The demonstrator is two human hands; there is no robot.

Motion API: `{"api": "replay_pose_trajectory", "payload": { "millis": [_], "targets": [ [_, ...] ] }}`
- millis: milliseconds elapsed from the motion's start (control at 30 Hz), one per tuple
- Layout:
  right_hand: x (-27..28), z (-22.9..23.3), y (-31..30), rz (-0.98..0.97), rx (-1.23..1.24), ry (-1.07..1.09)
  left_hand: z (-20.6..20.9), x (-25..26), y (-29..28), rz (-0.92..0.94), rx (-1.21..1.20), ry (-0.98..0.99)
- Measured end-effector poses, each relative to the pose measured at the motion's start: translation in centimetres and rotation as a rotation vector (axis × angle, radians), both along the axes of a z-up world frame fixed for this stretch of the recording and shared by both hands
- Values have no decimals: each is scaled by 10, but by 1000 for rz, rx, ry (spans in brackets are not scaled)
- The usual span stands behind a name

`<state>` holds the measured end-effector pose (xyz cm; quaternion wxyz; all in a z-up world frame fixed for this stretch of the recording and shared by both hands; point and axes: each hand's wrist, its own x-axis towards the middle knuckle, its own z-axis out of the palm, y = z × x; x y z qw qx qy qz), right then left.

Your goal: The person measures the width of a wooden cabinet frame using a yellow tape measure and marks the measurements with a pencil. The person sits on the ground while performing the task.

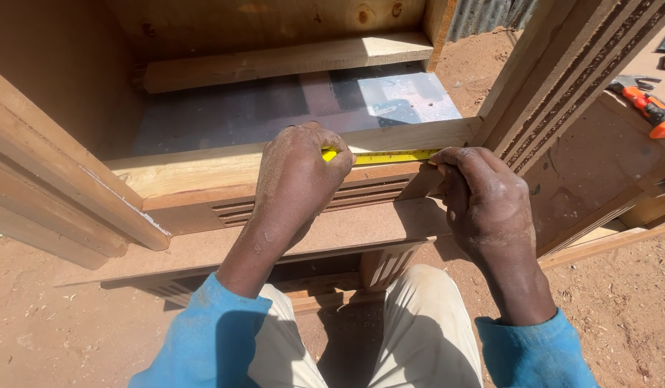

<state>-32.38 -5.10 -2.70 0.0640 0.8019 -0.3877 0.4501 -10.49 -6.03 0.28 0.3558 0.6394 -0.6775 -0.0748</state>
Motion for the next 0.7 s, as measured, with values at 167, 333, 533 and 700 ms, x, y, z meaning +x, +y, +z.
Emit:
{"api": "replay_pose_trajectory", "payload": {
  "millis": [167, 333, 533, 700],
  "targets": [
    [4, -1, -3, -27, 6, 22, 2, 1, 3, -12, -9, -4],
    [4, 3, -2, -23, 17, 37, 0, 2, 2, -43, -57, 8],
    [6, 2, -7, -43, 27, 57, 3, 1, 3, -34, -15, 17],
    [2, 4, -5, -57, 67, 80, -2, 3, 1, -51, -29, 9]
  ]
}}
